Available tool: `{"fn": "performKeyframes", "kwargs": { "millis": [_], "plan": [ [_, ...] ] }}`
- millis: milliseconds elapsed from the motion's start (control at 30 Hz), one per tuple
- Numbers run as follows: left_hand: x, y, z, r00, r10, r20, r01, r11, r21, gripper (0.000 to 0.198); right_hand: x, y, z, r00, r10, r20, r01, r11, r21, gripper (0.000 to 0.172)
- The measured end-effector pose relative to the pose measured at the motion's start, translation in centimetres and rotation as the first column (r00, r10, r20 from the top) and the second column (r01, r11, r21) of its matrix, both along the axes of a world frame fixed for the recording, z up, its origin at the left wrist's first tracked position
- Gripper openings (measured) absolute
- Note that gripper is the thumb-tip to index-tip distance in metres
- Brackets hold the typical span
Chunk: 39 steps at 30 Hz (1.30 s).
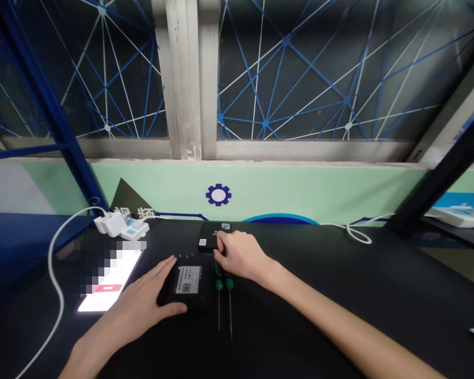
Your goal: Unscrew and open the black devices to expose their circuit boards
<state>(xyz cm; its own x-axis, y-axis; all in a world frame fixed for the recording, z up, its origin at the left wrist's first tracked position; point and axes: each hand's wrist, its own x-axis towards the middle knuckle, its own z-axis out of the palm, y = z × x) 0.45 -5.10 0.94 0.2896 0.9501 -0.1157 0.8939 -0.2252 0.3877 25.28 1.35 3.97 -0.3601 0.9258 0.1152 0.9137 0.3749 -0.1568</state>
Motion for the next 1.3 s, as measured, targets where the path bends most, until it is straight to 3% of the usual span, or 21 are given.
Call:
{"fn": "performKeyframes", "kwargs": {
  "millis": [100, 167, 300, 400, 733, 1000, 1100, 1300],
  "plan": [
    [-0.2, 0.2, -0.5, 0.999, 0.013, -0.033, -0.011, 0.998, 0.058, 0.083, -0.3, -0.6, 0.0, 0.962, 0.262, -0.071, -0.257, 0.964, 0.074, 0.011],
    [-0.2, 0.5, -0.8, 0.998, 0.026, -0.065, -0.016, 0.989, 0.147, 0.068, -0.5, -0.9, 0.0, 0.919, 0.384, -0.084, -0.376, 0.921, 0.103, 0.024],
    [-0.1, 0.9, -1.0, 0.984, 0.052, -0.17, -0.014, 0.976, 0.218, 0.051, -0.7, -1.4, -0.3, 0.856, 0.509, -0.096, -0.508, 0.861, 0.039, 0.056],
    [-0.1, 1.0, -0.9, 0.974, 0.067, -0.216, -0.021, 0.978, 0.206, 0.05, -0.8, -1.5, -0.9, 0.835, 0.541, -0.102, -0.542, 0.84, 0.022, 0.067],
    [-0.1, 1.0, -1.2, 0.977, 0.071, -0.2, -0.026, 0.976, 0.218, 0.05, -1.4, -1.5, -2.3, 0.832, 0.525, -0.182, -0.525, 0.85, 0.049, 0.067],
    [0.0, 1.1, -0.7, 0.967, 0.113, -0.229, -0.063, 0.975, 0.214, 0.048, -1.0, -1.3, -1.9, 0.823, 0.546, -0.158, -0.526, 0.837, 0.155, 0.057],
    [-0.1, 1.2, -1.1, 0.973, 0.119, -0.196, -0.07, 0.968, 0.243, 0.047, -0.8, -1.0, -1.6, 0.863, 0.481, -0.156, -0.447, 0.87, 0.209, 0.055],
    [-0.2, 1.0, -1.2, 0.983, 0.094, -0.157, -0.055, 0.97, 0.239, 0.047, -0.6, 0.2, -2.1, 0.962, 0.198, -0.187, -0.133, 0.941, 0.31, 0.049]
  ]
}}
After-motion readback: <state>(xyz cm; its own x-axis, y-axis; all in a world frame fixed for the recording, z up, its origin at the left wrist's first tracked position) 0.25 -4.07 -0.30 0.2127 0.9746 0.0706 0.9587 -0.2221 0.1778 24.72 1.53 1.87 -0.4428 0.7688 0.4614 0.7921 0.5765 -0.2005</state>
